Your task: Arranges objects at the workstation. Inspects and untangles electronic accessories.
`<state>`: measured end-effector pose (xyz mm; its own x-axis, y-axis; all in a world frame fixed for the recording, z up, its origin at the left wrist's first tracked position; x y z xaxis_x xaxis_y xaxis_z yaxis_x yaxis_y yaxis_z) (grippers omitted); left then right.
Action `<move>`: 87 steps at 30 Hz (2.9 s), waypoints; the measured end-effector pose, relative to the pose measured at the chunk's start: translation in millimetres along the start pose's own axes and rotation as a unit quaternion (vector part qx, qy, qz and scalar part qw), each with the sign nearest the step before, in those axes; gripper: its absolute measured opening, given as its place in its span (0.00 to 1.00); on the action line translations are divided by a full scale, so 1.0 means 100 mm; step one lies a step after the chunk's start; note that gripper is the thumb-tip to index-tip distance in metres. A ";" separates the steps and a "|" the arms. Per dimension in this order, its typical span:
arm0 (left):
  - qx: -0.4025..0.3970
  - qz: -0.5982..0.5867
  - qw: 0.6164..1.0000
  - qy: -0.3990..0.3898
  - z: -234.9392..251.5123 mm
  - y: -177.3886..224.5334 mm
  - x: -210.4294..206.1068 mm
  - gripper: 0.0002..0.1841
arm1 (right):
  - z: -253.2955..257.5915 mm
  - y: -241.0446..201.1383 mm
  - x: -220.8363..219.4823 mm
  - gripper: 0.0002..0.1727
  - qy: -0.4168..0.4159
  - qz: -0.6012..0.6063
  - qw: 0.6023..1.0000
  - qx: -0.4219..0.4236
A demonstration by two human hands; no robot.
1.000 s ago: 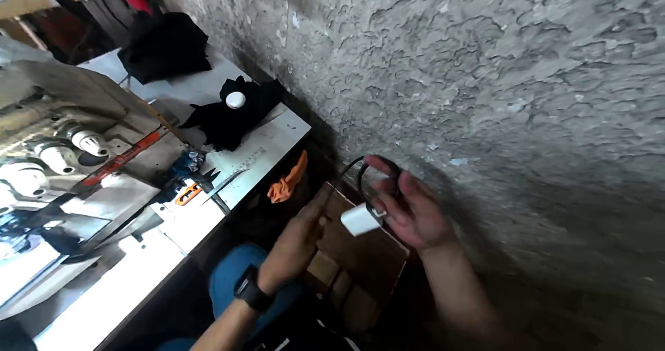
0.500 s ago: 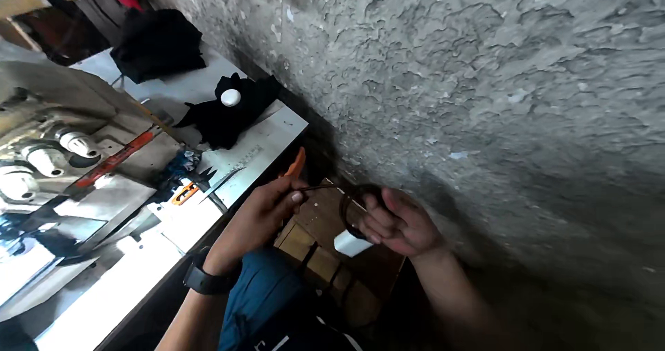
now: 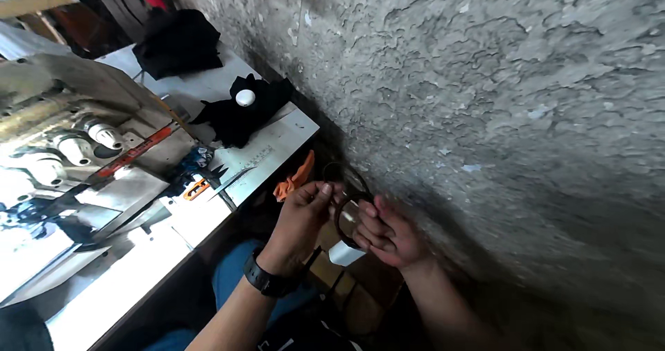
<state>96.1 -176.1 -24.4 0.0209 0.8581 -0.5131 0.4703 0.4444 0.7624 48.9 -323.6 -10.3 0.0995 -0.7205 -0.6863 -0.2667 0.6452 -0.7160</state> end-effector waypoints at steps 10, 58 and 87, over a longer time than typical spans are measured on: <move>0.031 -0.116 0.993 0.010 -0.08 -0.06 -0.08 0.30 | 0.16 0.21 0.03 0.19 0.231 0.002 0.972 0.043; -0.016 0.081 0.991 -0.108 0.37 -0.58 0.82 0.07 | 0.49 0.71 0.30 0.30 0.346 -0.075 0.935 -0.030; -0.178 0.364 0.911 0.075 0.47 -0.23 0.85 0.21 | 0.97 0.78 0.23 0.26 0.344 0.017 0.934 -0.093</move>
<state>128.8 -125.3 -104.6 0.0801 0.9723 0.2194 0.0643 -0.2247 0.9723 123.2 -264.9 -94.2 -0.5347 -0.7349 -0.4172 -0.4265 0.6609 -0.6175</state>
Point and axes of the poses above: each hand's wrist, its own z-axis towards the middle knuckle, its own x-axis out of the back of the hand, y = z × x, the point moved 5 cm from there along z, towards the middle knuckle, and after that the axes turned 12 degrees about y, right-handed, at the moved point
